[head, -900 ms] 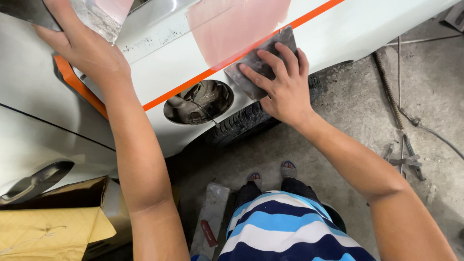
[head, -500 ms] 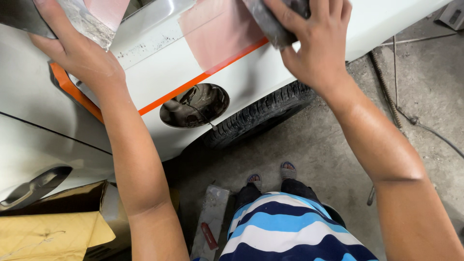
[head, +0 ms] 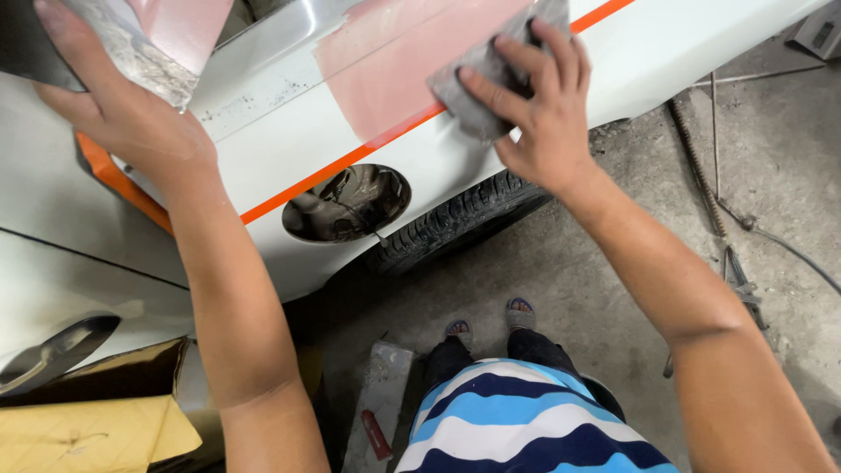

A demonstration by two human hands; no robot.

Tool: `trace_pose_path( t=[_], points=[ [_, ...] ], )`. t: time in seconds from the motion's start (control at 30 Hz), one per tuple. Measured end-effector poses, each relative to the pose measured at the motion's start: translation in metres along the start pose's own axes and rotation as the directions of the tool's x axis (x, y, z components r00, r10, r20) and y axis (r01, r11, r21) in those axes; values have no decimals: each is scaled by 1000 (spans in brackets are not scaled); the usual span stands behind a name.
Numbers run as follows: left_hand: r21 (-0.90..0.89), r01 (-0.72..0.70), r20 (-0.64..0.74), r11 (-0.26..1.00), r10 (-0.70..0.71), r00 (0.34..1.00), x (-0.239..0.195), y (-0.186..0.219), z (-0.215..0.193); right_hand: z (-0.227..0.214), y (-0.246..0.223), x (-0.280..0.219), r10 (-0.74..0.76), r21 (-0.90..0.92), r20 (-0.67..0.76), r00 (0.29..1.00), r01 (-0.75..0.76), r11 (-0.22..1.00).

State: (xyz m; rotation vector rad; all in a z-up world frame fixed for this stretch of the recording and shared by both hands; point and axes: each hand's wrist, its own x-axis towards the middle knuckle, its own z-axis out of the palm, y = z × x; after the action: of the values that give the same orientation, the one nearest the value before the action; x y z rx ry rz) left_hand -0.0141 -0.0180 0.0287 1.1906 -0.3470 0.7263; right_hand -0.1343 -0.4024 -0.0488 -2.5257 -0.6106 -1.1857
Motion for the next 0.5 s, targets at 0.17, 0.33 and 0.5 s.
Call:
trace_pose_path(
  t=[0.17, 0.33, 0.5],
  points=[
    [12, -19, 56, 1000, 18, 998, -4, 5, 2, 15, -3, -34, 68, -55, 85, 994, -64, 996],
    [-2, -41, 95, 999, 41, 995, -3, 5, 0, -16, -10, -32, 52, -106, 156, 986, -36, 994],
    [19, -42, 73, 999, 41, 997, -2, 2, -2, -41, -6, -3, 150, -41, 74, 986, -147, 988]
  ],
)
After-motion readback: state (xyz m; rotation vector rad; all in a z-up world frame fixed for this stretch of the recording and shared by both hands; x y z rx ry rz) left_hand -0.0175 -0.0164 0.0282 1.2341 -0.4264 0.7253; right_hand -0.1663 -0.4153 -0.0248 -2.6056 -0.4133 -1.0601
